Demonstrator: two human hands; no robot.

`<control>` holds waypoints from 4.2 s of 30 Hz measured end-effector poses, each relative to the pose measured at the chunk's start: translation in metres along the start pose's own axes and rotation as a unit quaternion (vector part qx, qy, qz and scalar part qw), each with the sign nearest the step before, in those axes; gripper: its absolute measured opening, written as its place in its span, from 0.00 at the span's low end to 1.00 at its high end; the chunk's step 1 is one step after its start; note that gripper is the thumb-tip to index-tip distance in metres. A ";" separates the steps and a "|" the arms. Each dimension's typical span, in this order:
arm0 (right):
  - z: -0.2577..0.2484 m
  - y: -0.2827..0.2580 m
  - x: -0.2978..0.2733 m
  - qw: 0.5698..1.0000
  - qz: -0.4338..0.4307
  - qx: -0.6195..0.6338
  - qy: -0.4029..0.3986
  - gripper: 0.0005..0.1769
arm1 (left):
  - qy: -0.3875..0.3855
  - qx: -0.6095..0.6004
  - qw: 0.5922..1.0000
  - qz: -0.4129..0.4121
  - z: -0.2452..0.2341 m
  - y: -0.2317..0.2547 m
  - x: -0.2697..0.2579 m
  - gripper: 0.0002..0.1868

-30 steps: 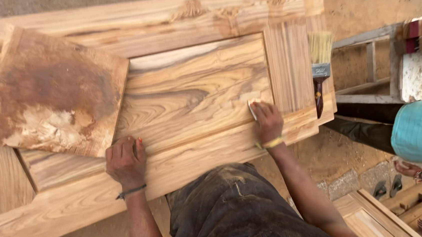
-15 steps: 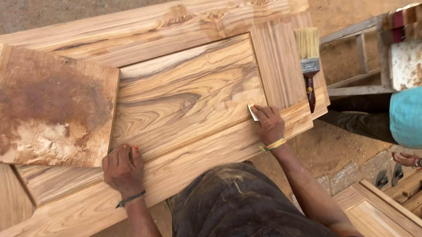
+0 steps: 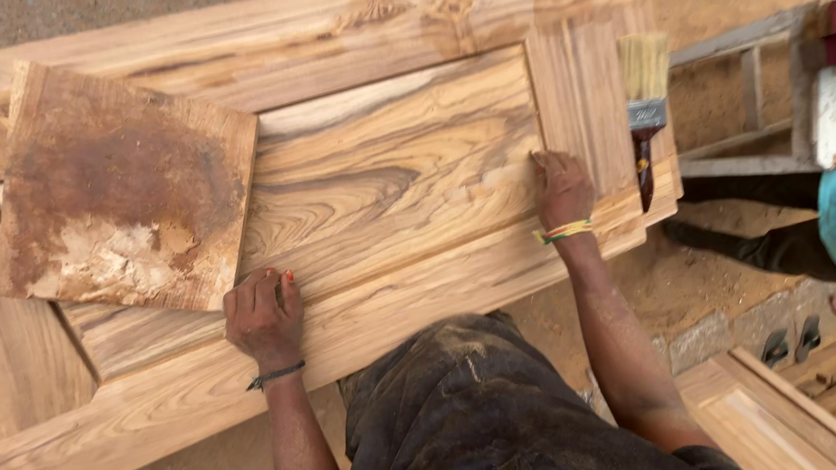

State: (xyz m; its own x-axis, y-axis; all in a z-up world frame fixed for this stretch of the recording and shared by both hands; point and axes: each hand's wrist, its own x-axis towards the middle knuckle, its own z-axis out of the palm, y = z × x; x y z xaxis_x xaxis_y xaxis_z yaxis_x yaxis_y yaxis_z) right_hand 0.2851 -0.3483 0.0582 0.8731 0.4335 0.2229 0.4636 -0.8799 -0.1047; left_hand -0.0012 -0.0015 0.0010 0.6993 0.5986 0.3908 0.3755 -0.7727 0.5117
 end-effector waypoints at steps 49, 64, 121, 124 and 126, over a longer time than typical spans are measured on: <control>0.015 0.022 0.028 0.994 -0.053 -0.022 -0.090 0.07 | 0.001 0.012 1.000 0.002 0.000 0.002 -0.002 0.05; 0.017 -0.008 -0.031 0.976 0.115 0.012 -0.183 0.10 | -0.004 0.026 1.000 -0.002 0.002 0.004 0.001 0.04; 0.039 -0.144 -0.083 0.984 -0.093 0.060 -0.142 0.11 | -0.011 0.007 1.000 -0.002 0.002 -0.002 0.000 0.05; 0.030 -0.154 -0.087 0.979 -0.119 0.053 -0.158 0.11 | -0.002 0.002 1.000 0.000 0.003 0.002 0.002 0.04; 0.026 -0.150 -0.085 0.981 -0.113 0.081 -0.133 0.10 | -0.009 0.006 1.000 -0.007 0.002 0.000 0.001 0.04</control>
State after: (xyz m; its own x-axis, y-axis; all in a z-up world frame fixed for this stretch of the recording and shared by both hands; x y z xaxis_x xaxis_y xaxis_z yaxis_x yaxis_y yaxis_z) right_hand 0.1453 -0.2486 0.0294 0.7442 0.6679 -0.0016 0.6484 -0.7230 -0.2385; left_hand 0.0012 -0.0015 -0.0001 0.7046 0.6060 0.3693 0.3932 -0.7666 0.5076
